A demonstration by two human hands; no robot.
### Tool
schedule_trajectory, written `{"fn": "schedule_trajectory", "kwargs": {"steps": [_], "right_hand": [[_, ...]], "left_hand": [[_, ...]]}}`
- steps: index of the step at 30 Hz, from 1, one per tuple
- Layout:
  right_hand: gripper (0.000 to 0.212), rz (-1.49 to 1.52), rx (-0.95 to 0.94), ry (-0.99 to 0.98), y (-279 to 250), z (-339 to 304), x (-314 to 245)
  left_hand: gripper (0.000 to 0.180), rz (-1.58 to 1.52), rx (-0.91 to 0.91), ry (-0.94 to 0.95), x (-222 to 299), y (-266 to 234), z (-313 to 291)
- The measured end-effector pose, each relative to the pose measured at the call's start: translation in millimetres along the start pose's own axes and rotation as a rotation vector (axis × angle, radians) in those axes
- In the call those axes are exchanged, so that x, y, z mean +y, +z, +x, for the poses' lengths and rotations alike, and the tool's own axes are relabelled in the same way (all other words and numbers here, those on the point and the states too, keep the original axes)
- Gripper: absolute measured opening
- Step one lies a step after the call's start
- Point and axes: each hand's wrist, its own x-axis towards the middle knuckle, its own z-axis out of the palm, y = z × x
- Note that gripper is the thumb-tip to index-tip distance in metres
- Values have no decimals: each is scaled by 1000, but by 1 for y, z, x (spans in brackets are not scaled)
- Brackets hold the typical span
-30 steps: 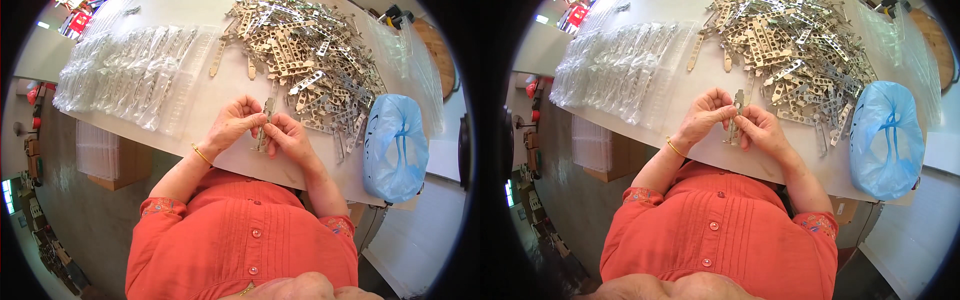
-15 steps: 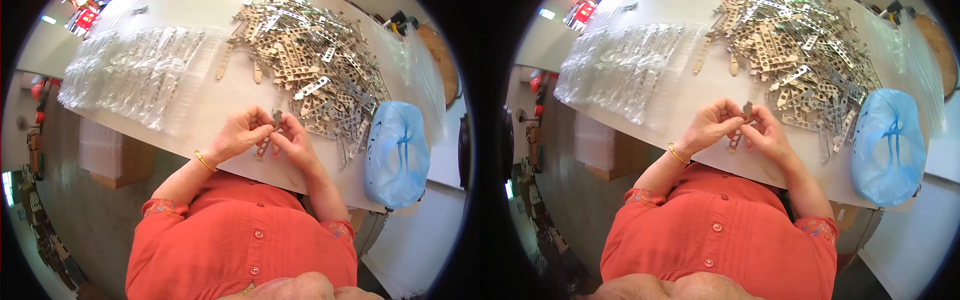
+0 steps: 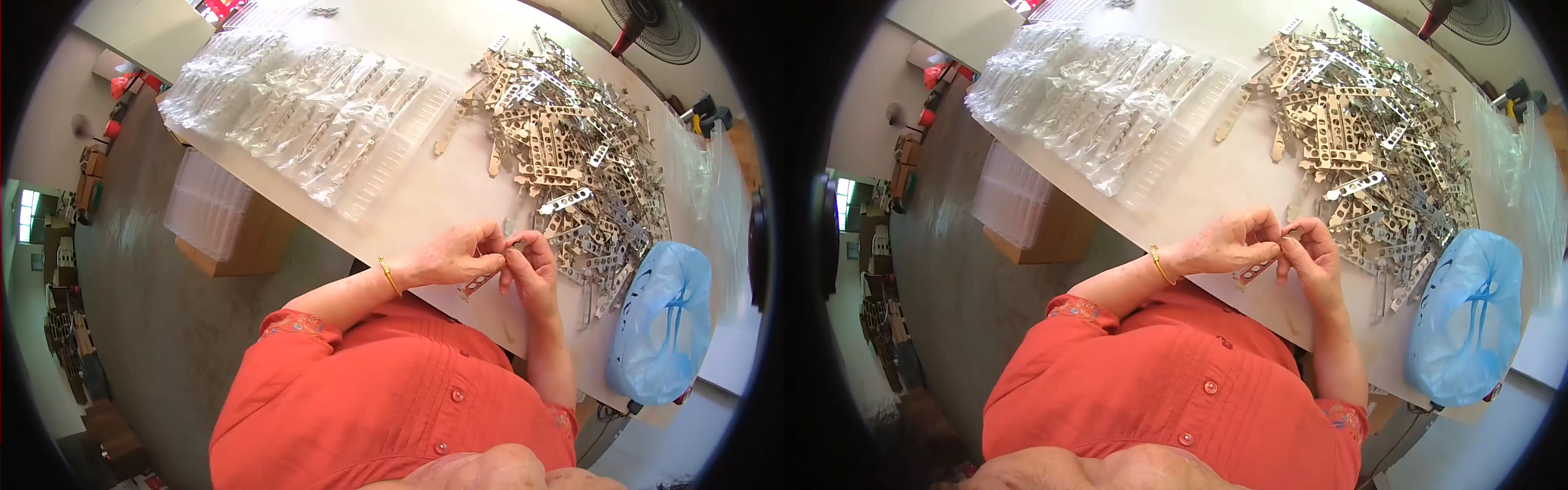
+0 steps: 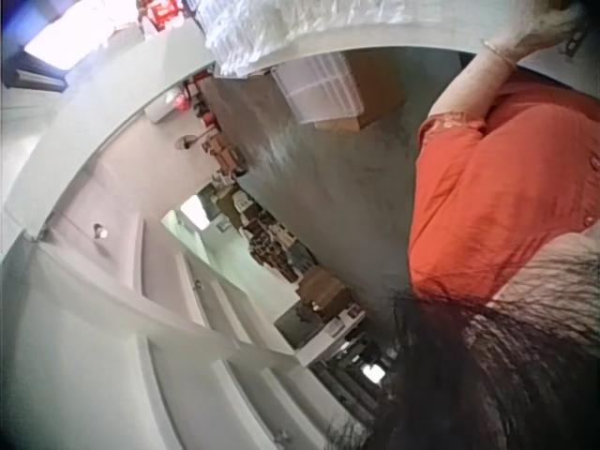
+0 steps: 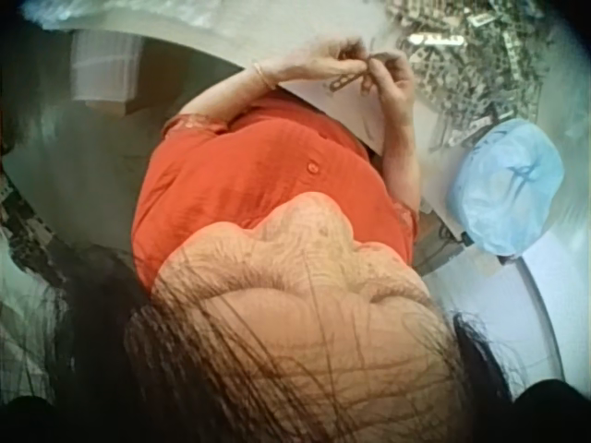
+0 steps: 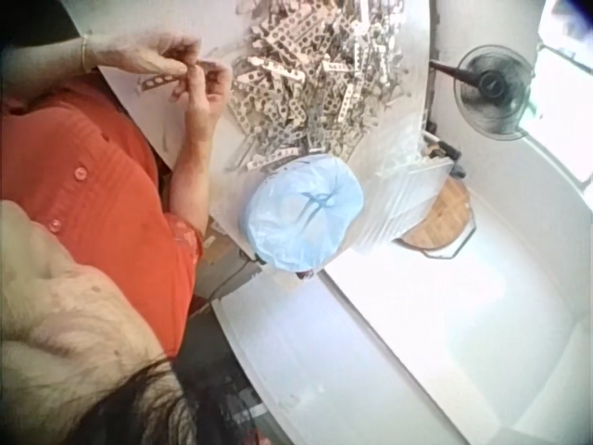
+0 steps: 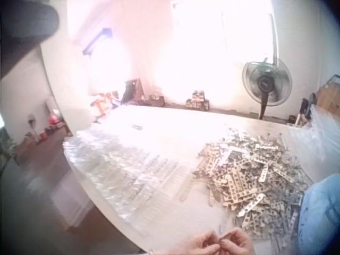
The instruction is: Manually sort and place metal expansion card brackets into plastic sleeves for packaging.
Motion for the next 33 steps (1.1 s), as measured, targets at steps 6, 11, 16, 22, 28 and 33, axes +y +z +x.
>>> {"fn": "schedule_trajectory", "kwargs": {"steps": [6, 11, 16, 22, 28, 33], "right_hand": [[15, 124, 63, -34, -2, -1, -6], [20, -18, 142, -23, 1, 1, -5], [30, -136, 125, -87, 8, 3, 0], [35, -188, 106, -151, 5, 3, 5], [36, -339, 121, -219, 1, 0, 10], [41, -523, 99, -324, 0, 0, 9]], "left_hand": [[32, -193, -138, -85, -10, 9, 0], [35, -146, -68, -126, -20, 10, 1], [30, 256, 81, -8, -20, 20, -3], [23, 248, 105, 46, -26, 21, 3], [24, 338, 145, 163, -30, 24, 4], [23, 421, 167, 142, -36, 20, 3]]}}
